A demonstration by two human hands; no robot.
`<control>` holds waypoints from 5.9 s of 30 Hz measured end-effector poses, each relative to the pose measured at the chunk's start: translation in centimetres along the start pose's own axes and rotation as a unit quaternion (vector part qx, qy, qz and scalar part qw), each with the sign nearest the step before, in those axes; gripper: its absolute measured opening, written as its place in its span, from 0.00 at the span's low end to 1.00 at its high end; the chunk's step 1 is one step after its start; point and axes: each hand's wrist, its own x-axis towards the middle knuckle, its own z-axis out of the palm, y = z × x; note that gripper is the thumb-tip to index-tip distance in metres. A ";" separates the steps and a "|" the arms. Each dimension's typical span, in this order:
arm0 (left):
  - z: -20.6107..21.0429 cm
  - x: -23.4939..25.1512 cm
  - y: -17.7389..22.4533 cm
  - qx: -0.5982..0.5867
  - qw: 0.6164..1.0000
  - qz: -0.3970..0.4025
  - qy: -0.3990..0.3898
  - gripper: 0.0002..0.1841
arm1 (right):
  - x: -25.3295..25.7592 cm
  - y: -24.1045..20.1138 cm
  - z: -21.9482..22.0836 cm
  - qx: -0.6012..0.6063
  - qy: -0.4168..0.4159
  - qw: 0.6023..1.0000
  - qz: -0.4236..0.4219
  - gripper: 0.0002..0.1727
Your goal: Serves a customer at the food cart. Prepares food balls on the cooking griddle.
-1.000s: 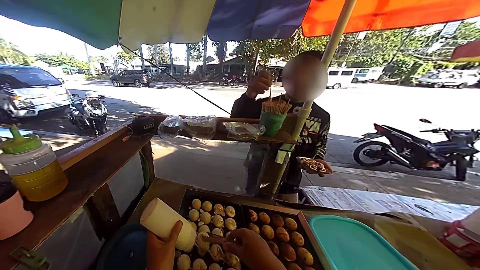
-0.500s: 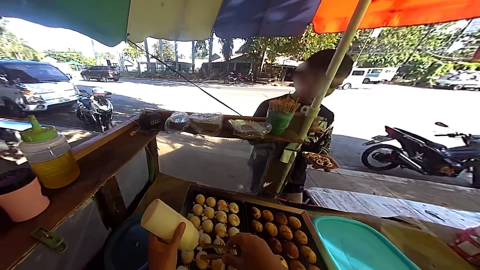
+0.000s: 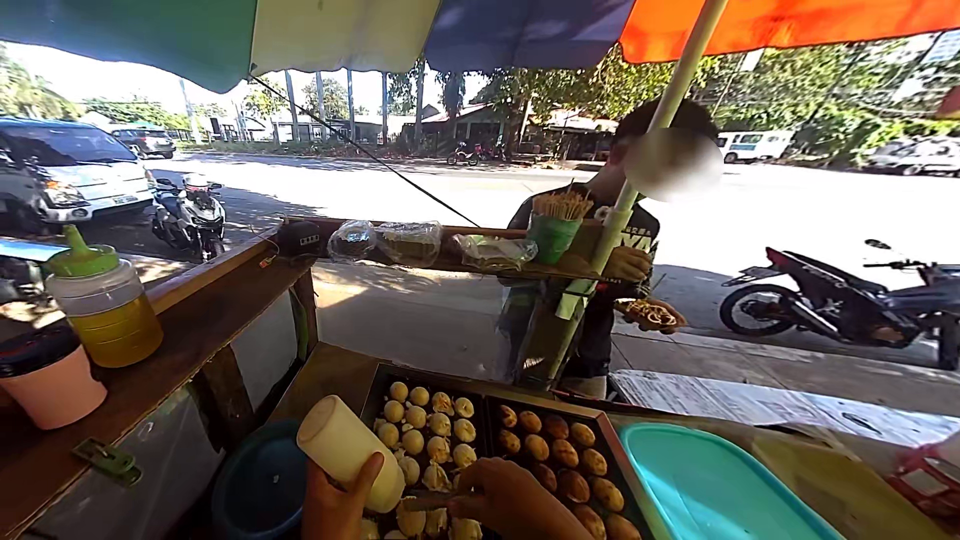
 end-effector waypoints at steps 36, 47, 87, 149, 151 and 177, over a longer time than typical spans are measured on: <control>-3.8 -3.6 0.8 -0.054 0.997 -0.050 0.034 0.46 | -2.5 0.0 2.3 0.035 0.012 0.999 -0.032 0.29; -3.7 -1.3 3.0 -0.168 0.961 -0.205 0.073 0.37 | -2.1 -0.5 5.5 0.036 0.091 0.993 -0.059 0.25; 13.9 11.2 0.4 -0.032 0.998 0.001 0.054 0.48 | 6.8 8.7 -6.2 0.103 0.177 0.973 0.105 0.28; 13.7 7.5 -0.1 0.003 1.000 -0.023 -0.017 0.50 | 1.8 10.0 -4.2 0.085 0.162 0.976 0.115 0.29; 13.5 7.8 0.1 -0.015 1.000 -0.022 0.000 0.47 | 1.8 8.6 -4.0 0.031 0.169 0.979 0.105 0.26; 10.7 8.7 0.2 -0.012 1.000 -0.001 0.020 0.47 | 3.8 6.8 -5.0 0.049 0.144 0.985 0.081 0.26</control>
